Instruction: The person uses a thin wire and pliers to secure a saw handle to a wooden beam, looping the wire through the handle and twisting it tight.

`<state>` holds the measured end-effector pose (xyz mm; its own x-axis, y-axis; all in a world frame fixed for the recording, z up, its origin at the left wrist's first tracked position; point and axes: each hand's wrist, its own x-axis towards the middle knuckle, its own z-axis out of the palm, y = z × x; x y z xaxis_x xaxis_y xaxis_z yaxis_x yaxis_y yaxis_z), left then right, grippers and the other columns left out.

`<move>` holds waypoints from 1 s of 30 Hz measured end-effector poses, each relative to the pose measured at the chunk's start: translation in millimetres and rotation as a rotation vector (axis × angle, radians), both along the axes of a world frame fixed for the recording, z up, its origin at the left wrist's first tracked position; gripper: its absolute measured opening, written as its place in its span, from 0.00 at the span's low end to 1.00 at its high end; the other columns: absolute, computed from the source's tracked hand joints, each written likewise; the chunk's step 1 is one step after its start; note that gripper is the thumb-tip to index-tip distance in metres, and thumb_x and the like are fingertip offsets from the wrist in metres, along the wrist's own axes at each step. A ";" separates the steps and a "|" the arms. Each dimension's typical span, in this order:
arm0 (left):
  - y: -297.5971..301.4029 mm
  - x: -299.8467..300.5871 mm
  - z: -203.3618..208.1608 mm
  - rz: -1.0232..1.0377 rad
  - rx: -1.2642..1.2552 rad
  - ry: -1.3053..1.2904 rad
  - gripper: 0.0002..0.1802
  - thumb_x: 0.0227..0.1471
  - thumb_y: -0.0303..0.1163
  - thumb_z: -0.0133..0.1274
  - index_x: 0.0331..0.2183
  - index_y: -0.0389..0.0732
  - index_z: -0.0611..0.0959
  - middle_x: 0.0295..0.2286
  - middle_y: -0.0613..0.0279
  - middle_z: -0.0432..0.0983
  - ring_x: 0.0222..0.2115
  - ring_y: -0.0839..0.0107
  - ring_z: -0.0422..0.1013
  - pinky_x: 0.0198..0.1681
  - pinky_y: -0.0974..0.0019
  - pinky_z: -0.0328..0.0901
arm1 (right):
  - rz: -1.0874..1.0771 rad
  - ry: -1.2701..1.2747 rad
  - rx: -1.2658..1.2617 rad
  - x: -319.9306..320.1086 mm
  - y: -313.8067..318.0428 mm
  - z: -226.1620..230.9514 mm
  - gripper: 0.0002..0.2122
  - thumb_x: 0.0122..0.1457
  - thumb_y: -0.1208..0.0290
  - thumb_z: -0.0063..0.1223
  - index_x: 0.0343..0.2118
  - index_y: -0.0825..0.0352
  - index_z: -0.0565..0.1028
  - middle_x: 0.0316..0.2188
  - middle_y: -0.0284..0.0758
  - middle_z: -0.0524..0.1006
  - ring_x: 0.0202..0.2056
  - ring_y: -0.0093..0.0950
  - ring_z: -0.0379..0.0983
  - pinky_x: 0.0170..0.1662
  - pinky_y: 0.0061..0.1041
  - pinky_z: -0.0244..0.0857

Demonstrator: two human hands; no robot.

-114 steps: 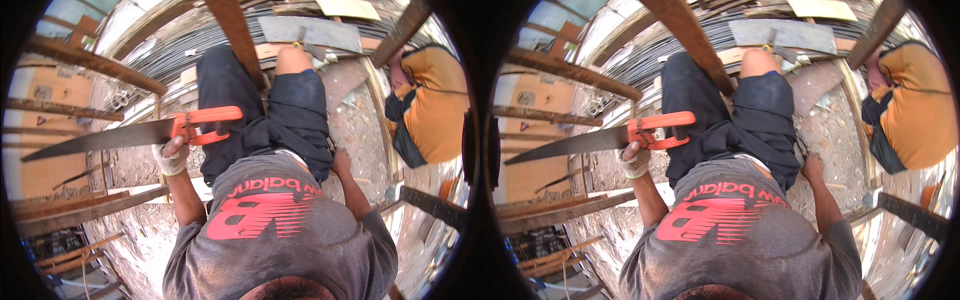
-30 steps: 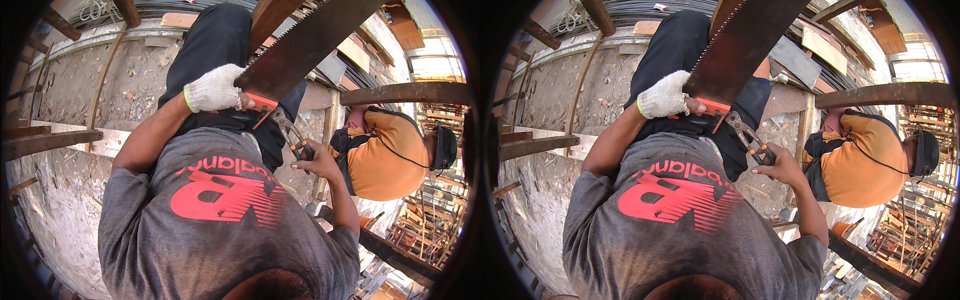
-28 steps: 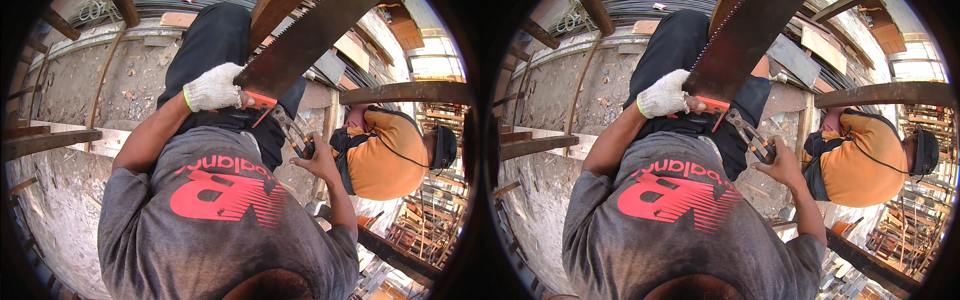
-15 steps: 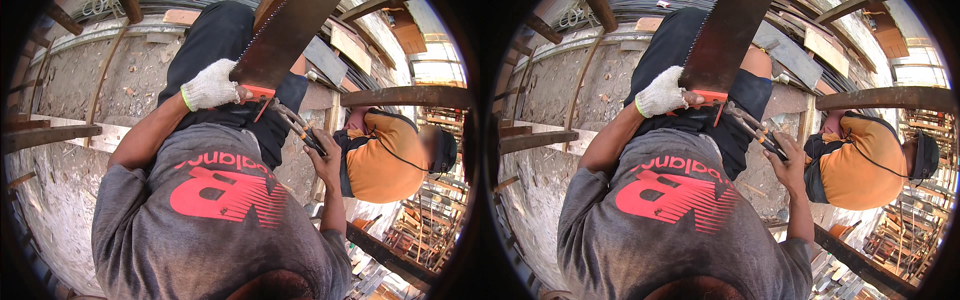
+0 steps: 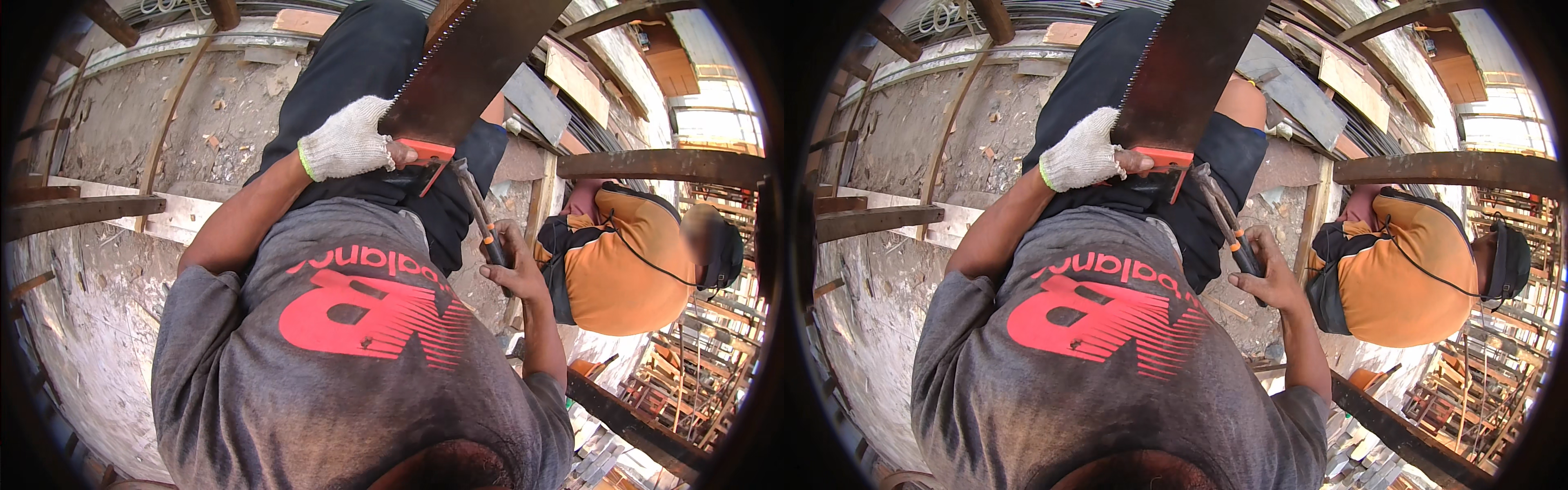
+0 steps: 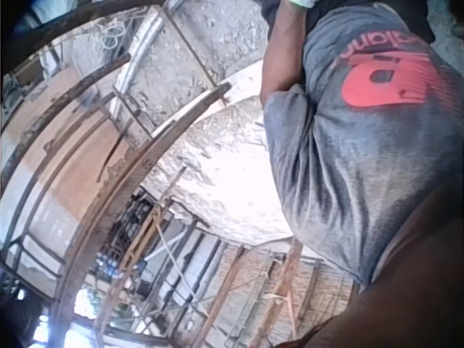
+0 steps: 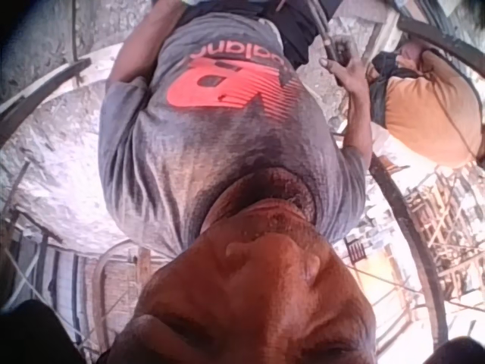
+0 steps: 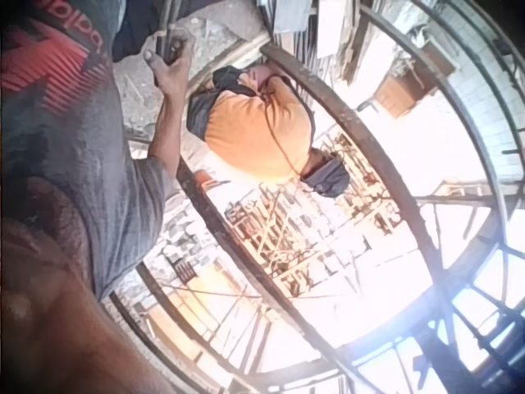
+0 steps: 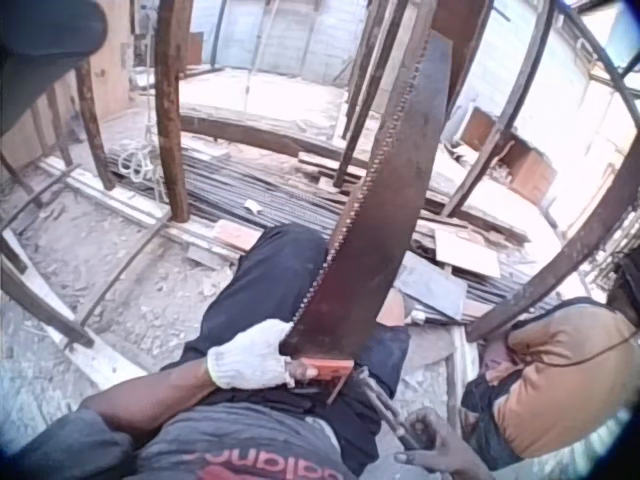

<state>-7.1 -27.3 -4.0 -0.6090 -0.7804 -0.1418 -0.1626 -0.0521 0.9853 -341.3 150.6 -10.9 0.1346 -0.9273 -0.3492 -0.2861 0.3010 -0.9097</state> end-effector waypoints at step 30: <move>4.7 -5.7 -18.4 0.025 -0.275 -0.043 0.20 0.48 0.32 0.68 0.42 0.35 0.83 0.30 0.59 0.81 0.28 0.75 0.76 0.33 0.68 0.71 | 0.101 0.541 -0.373 -10.5 -30.6 19.8 0.22 0.50 0.73 0.68 0.47 0.72 0.73 0.40 0.38 0.76 0.44 0.32 0.73 0.49 0.26 0.67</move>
<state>-12.8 -22.6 -22.4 -0.5869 -0.8079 0.0528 -0.2062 0.2122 0.9552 -351.8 119.9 8.9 0.1231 -0.9912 -0.0496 -0.7417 -0.0587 -0.6682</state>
